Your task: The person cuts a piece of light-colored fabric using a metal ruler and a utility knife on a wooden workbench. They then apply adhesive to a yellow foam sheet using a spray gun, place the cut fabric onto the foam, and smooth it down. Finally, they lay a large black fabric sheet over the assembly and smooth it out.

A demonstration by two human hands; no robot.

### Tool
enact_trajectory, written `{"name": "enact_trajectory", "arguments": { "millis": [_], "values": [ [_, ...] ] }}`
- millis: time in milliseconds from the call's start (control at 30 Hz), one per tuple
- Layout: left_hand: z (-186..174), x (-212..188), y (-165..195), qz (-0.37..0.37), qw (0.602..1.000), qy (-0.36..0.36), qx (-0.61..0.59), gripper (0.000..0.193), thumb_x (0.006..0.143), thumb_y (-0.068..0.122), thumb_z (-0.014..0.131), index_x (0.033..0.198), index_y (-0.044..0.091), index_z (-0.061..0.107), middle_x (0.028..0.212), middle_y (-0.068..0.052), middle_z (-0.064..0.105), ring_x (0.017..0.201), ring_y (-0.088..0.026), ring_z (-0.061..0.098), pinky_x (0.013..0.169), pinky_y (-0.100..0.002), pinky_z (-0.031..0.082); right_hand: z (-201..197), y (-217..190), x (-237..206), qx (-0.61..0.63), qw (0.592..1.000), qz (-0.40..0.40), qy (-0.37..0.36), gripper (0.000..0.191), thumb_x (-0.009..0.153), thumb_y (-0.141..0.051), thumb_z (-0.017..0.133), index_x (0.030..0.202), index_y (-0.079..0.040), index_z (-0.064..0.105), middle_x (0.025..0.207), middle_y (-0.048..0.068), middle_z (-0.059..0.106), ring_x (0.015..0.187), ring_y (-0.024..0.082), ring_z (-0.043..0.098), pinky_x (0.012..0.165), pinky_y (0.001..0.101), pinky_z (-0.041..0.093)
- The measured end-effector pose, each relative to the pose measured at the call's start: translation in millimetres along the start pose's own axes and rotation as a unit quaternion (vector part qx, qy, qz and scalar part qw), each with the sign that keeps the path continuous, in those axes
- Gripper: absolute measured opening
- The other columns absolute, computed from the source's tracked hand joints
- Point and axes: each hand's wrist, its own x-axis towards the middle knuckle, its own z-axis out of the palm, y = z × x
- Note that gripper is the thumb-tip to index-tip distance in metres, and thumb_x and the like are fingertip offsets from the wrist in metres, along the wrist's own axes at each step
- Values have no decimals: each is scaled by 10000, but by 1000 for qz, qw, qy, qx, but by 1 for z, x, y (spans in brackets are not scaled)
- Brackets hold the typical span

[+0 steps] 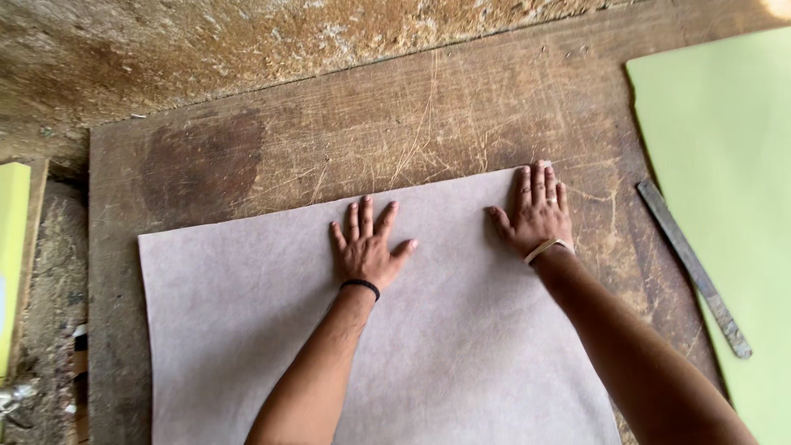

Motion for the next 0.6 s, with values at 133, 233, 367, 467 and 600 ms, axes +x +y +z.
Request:
{"name": "enact_trajectory", "arguments": {
  "millis": [133,233,367,467,600],
  "values": [
    [5,-4,4,5,1000,9,-10,883,869,843,367,1610,436,112,1719,-49,-15,1560,-309,19,1204,-645,-35,8,-16,-55,-4,992,-35,-117,1046,917,-813,161,1619,-52,13,1693,147,-12,1542,270,-48,1238,447,8],
    [10,-10,4,6,1000,31,0,887,867,836,408,1612,436,140,1725,-47,16,1578,-308,38,1219,-640,-15,15,5,-85,103,984,144,2,1066,924,-811,205,1594,6,66,1681,192,32,1544,287,-29,1227,423,26],
    [16,-18,6,13,999,44,-1,894,864,817,426,1615,425,140,1724,-59,18,1581,-304,39,1215,-640,-2,37,-19,-159,56,991,120,-13,990,972,-765,184,1615,-19,75,1702,172,51,1564,281,6,1251,442,16],
    [23,-23,9,8,999,51,-1,901,875,809,431,1626,418,124,1725,-76,12,1582,-310,29,1216,-643,-4,53,-22,-238,110,984,138,-7,1040,936,-795,196,1601,-2,88,1683,182,71,1555,291,23,1237,428,9],
    [27,-28,5,16,999,30,-10,923,876,831,425,1627,418,86,1732,-80,-23,1586,-315,-18,1224,-641,-17,63,-33,-351,145,968,206,21,1013,950,-766,202,1606,3,130,1697,188,102,1576,312,45,1255,453,19]
  ]
}}
